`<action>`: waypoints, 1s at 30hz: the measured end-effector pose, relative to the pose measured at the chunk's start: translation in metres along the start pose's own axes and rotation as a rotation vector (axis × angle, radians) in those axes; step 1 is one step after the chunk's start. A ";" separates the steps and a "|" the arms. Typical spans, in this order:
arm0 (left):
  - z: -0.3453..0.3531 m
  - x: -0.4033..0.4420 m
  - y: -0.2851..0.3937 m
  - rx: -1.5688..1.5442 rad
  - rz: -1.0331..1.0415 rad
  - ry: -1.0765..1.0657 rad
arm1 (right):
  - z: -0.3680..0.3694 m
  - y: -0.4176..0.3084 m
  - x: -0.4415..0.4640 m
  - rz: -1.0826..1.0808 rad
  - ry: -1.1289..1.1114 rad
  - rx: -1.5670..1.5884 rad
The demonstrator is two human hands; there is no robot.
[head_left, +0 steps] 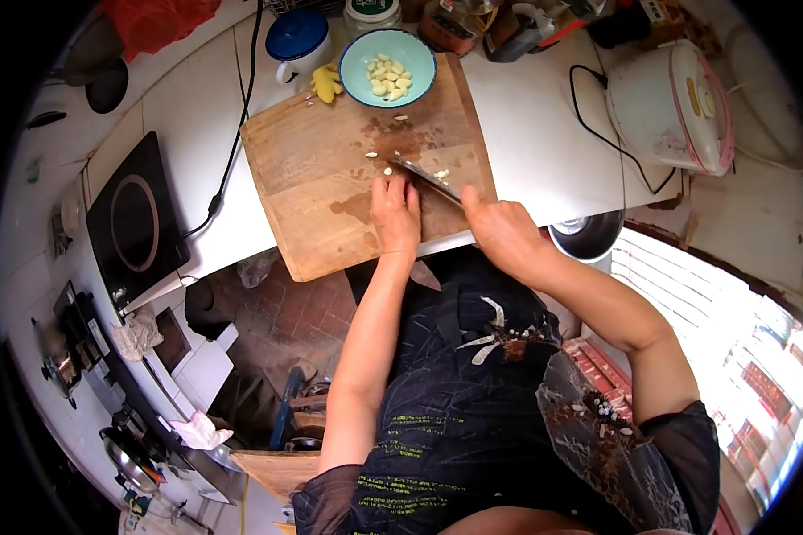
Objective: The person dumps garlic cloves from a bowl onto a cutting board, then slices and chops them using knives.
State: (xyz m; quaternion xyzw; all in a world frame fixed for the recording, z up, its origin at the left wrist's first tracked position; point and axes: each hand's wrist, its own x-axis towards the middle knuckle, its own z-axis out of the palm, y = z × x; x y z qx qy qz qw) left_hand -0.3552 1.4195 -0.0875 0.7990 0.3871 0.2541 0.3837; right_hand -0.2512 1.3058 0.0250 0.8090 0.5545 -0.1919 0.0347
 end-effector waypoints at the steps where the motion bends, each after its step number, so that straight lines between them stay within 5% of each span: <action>1: -0.001 0.000 -0.001 0.029 0.010 -0.008 | 0.007 -0.004 0.003 0.039 0.019 -0.004; 16: -0.036 0.054 -0.023 0.053 0.028 0.089 | 0.017 -0.006 0.025 0.100 0.050 0.167; 22: -0.034 0.062 -0.029 0.054 0.023 -0.096 | 0.014 -0.004 0.023 0.086 0.062 0.160; 30: -0.015 0.055 -0.021 0.001 -0.068 0.029 | -0.006 0.000 0.023 0.049 0.066 0.104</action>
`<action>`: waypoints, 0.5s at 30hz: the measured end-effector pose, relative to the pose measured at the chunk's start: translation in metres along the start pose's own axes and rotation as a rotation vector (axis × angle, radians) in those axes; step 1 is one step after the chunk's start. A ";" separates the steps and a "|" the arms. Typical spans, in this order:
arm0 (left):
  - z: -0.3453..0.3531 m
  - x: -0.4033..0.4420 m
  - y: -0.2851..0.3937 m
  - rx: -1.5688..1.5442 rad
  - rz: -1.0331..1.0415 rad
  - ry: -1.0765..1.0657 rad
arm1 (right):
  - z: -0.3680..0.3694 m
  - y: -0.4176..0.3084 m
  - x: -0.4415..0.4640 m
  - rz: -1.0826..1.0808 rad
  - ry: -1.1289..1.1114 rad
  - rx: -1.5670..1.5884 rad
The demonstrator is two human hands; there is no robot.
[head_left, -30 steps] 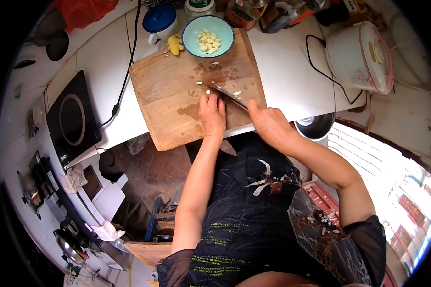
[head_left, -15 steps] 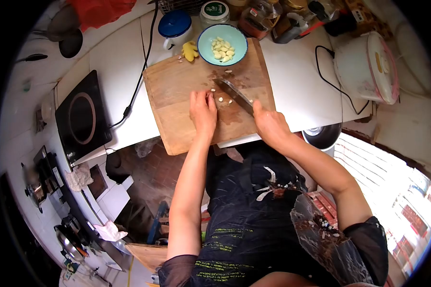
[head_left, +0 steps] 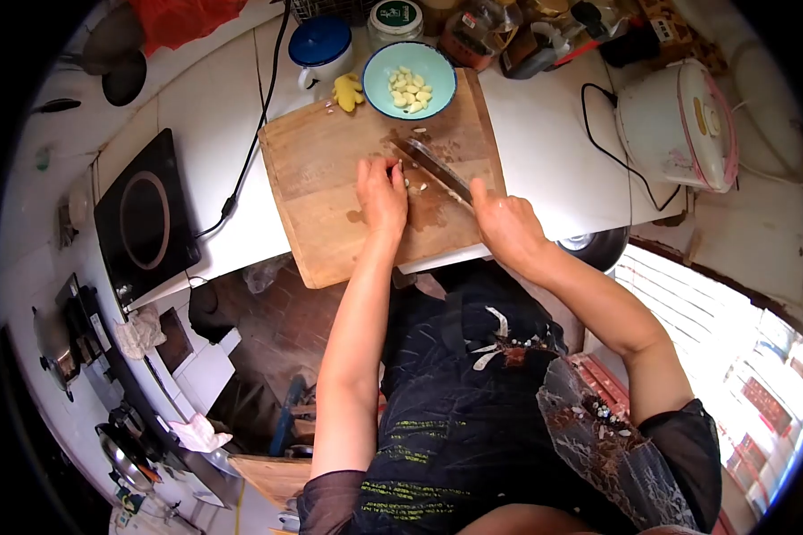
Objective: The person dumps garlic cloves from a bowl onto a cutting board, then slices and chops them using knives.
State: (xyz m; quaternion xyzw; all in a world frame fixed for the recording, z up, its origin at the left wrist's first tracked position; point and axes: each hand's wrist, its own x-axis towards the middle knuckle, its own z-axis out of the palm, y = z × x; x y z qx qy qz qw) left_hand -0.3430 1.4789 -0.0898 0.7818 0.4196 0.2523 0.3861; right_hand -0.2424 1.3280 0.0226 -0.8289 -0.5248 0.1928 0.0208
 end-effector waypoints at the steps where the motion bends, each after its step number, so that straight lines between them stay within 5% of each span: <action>1: 0.001 -0.001 0.000 -0.002 -0.002 -0.004 | -0.003 -0.002 0.001 -0.018 -0.010 -0.016; 15: -0.001 -0.004 -0.004 0.015 0.104 0.040 | 0.018 -0.016 0.018 0.031 -0.017 -0.012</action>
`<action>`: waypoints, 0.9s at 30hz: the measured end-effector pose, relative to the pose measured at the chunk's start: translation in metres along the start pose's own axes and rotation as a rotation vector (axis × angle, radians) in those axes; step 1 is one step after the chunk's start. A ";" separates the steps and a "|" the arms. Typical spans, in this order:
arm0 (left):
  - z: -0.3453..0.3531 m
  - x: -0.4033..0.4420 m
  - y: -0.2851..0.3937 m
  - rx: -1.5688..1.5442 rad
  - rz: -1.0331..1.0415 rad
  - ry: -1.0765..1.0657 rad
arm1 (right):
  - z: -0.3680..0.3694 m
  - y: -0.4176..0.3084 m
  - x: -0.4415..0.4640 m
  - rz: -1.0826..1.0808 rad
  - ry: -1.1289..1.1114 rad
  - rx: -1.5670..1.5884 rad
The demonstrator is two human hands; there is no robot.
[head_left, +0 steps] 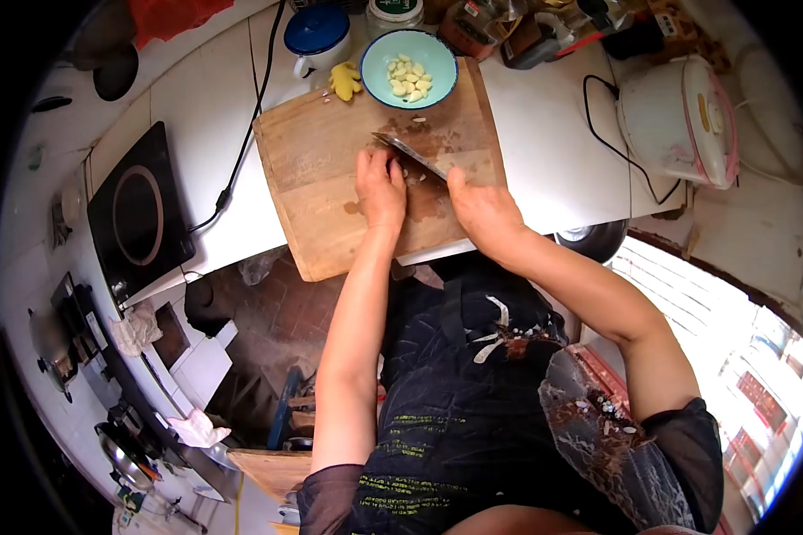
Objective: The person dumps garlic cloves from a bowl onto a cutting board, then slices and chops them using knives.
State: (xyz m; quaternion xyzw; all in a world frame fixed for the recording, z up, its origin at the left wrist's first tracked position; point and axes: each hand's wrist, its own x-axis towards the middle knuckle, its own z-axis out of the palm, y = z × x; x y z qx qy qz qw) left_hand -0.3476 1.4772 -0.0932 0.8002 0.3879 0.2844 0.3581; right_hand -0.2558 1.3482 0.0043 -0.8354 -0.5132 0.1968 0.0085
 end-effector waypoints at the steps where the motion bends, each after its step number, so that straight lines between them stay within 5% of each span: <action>1: 0.000 0.000 -0.001 0.001 0.001 -0.002 | 0.002 0.001 0.000 -0.019 0.011 0.007; 17: -0.012 -0.025 0.002 0.089 0.035 -0.038 | 0.006 0.028 -0.002 -0.061 0.101 0.086; 20: -0.011 -0.025 0.006 0.029 -0.176 -0.150 | -0.011 0.023 -0.009 0.014 -0.033 0.037; 22: -0.008 -0.022 0.013 0.129 0.043 0.011 | -0.011 0.024 -0.013 0.019 -0.029 0.040; 27: -0.005 -0.015 0.020 0.157 0.171 -0.086 | -0.012 0.021 -0.019 0.022 0.016 0.068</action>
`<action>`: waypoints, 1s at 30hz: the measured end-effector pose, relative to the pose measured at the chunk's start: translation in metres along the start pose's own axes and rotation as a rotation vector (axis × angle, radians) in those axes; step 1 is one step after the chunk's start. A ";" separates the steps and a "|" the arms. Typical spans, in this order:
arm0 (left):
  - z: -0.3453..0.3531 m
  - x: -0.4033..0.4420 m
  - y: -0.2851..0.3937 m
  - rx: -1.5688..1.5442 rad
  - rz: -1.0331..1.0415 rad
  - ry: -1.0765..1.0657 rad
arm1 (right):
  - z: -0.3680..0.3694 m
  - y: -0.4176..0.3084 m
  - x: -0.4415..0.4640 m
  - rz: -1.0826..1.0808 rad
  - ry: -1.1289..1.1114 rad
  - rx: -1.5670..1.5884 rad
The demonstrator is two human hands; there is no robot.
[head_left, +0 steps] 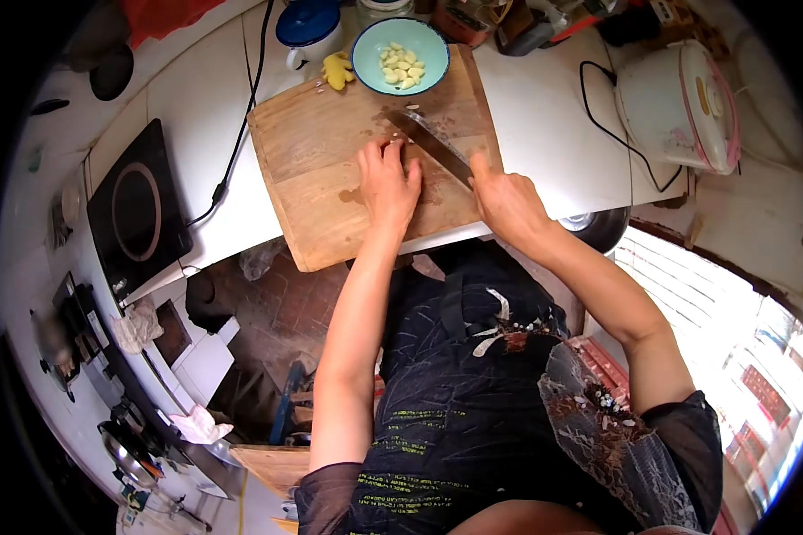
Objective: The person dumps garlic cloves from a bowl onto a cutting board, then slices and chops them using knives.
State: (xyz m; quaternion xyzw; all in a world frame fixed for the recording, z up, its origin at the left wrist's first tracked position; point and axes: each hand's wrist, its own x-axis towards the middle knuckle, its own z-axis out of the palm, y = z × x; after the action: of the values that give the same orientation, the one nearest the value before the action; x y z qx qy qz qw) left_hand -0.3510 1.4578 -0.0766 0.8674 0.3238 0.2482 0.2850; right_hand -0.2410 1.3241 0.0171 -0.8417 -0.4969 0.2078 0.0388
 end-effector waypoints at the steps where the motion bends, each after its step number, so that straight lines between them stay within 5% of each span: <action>1: 0.002 0.000 -0.003 0.008 -0.023 -0.013 | -0.001 -0.001 -0.001 -0.003 -0.010 -0.001; 14: -0.012 0.015 -0.013 0.051 -0.118 -0.216 | -0.002 -0.008 -0.001 -0.023 -0.012 0.020; 30: -0.035 0.038 -0.028 0.005 -0.011 -0.113 | 0.016 -0.009 -0.009 -0.032 0.113 0.026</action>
State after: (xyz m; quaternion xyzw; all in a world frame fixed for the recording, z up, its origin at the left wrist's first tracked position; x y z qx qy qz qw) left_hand -0.3589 1.5138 -0.0612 0.8791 0.3125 0.1962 0.3018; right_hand -0.2584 1.3190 0.0081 -0.8435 -0.5045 0.1656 0.0811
